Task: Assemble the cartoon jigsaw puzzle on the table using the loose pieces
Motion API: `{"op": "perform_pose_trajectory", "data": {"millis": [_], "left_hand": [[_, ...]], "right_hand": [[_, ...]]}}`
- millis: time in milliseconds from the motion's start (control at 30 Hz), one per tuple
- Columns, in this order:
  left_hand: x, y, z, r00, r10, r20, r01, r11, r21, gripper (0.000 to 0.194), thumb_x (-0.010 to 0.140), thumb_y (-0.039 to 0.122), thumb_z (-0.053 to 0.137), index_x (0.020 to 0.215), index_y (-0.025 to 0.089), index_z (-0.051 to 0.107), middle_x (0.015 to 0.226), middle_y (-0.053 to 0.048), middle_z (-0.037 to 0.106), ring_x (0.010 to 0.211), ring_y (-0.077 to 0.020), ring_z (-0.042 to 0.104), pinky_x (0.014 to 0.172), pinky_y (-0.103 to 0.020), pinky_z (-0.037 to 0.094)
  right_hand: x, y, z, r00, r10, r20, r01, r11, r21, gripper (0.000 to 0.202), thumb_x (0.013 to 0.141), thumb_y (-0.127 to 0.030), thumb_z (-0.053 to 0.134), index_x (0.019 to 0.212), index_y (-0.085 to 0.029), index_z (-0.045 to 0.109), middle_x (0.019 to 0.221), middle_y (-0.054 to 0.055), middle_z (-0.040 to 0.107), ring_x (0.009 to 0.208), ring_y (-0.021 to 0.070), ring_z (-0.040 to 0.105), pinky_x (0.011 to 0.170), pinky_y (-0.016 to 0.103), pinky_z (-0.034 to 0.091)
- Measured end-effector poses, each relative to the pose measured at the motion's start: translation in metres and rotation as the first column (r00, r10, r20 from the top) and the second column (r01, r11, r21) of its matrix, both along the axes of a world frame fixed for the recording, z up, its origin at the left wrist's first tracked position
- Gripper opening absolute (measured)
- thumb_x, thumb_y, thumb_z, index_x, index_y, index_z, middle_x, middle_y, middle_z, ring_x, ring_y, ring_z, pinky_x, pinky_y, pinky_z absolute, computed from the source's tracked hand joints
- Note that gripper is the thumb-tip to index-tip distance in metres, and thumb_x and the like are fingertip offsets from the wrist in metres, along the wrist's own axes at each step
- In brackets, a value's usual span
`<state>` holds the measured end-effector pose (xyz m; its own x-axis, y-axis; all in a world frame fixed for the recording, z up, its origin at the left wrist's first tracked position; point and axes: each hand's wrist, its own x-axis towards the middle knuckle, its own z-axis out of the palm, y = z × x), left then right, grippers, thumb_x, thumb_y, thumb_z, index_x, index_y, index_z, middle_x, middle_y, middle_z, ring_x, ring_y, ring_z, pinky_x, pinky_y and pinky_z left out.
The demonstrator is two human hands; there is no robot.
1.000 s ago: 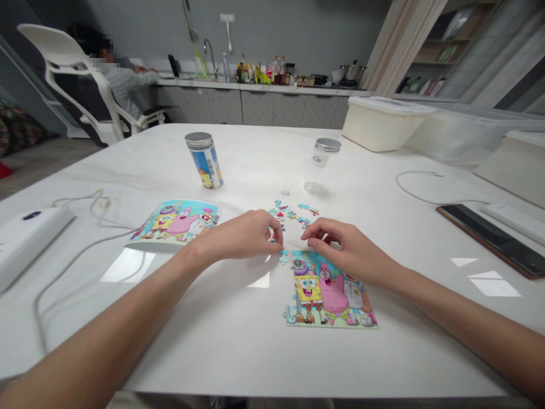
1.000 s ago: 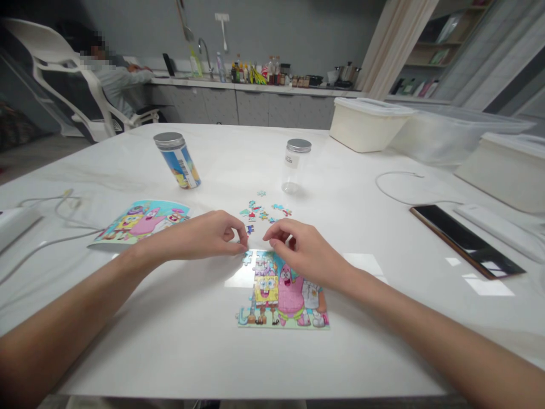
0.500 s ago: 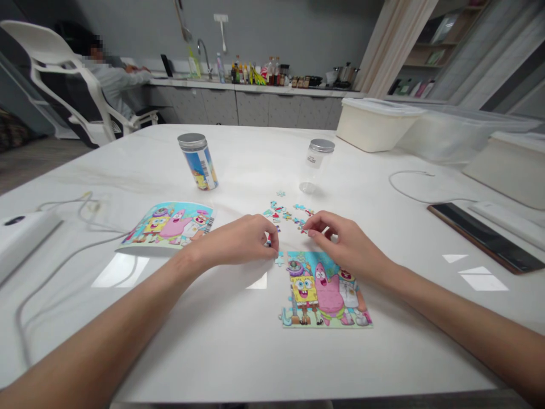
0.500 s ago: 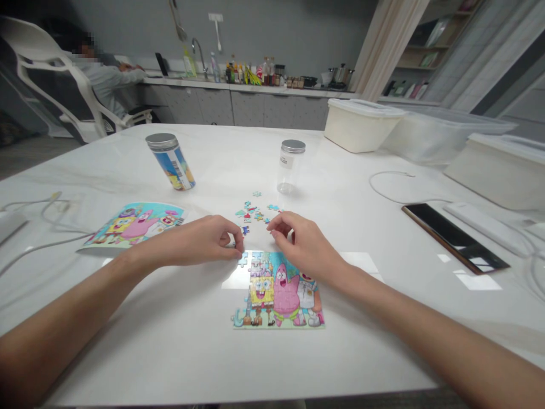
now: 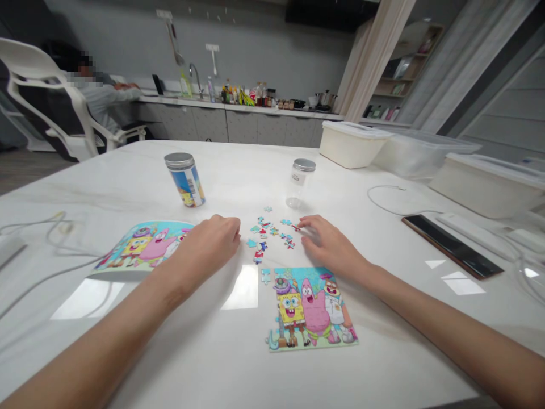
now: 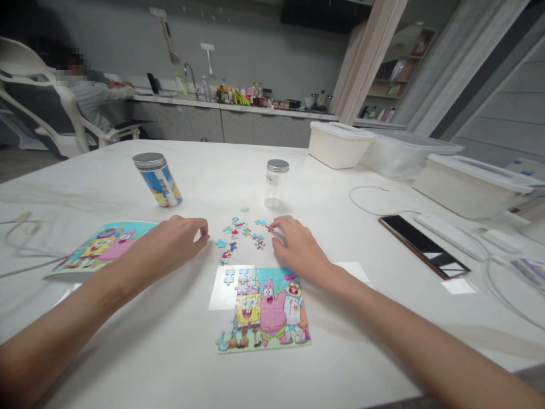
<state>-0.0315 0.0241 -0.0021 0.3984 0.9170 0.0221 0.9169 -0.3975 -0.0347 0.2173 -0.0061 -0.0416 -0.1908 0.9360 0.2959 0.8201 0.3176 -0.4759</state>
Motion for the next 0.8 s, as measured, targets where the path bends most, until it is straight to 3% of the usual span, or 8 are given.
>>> {"op": "perform_pose_trajectory", "data": {"millis": [133,267,500,800], "left_hand": [[-0.0008,0.0005,-0.0018,1.000,0.003,-0.003,-0.003,1.000,-0.020,0.026,0.088,0.022,0.041,0.090,0.017,0.066,0.083,-0.011,0.068,0.080,-0.0259,0.064,0.063,-0.032,0.043],[0.0020,-0.0008,-0.0049,0.998,-0.004,0.067,0.009,0.997,-0.075,0.027,0.088,0.024,0.041,0.096,0.018,0.066,0.088,-0.012,0.068,0.086,-0.0266,0.065,0.064,-0.032,0.044],[0.0053,-0.0020,-0.0102,0.993,-0.032,0.112,0.046,0.991,-0.126,0.032,0.089,0.023,0.038,0.107,0.021,0.065,0.090,-0.011,0.069,0.082,-0.0241,0.065,0.067,-0.032,0.045],[0.0043,-0.0029,-0.0067,0.994,-0.033,0.107,0.047,0.989,-0.139,0.030,0.091,0.024,0.036,0.104,0.019,0.063,0.087,-0.011,0.067,0.082,-0.0228,0.064,0.067,-0.030,0.045]], "right_hand": [[-0.0026,-0.0024,0.0026,0.998,0.047,0.046,-0.045,0.998,-0.040,0.029,0.087,-0.013,0.049,0.115,-0.021,0.055,0.124,0.008,0.060,0.116,0.0233,0.055,0.103,0.046,0.042],[-0.0046,-0.0039,0.0060,0.993,0.081,0.082,-0.077,0.996,-0.053,0.027,0.088,-0.014,0.049,0.112,-0.020,0.060,0.127,0.010,0.059,0.119,0.0246,0.054,0.103,0.047,0.042],[-0.0064,-0.0067,0.0083,0.999,0.036,0.025,-0.034,0.997,-0.076,0.024,0.088,-0.013,0.050,0.107,-0.022,0.061,0.120,0.009,0.059,0.111,0.0234,0.058,0.100,0.045,0.045],[-0.0080,-0.0095,0.0070,1.000,0.024,-0.014,-0.025,0.997,-0.067,0.021,0.087,-0.015,0.050,0.106,-0.022,0.054,0.115,0.008,0.058,0.110,0.0235,0.056,0.099,0.044,0.044]]}}
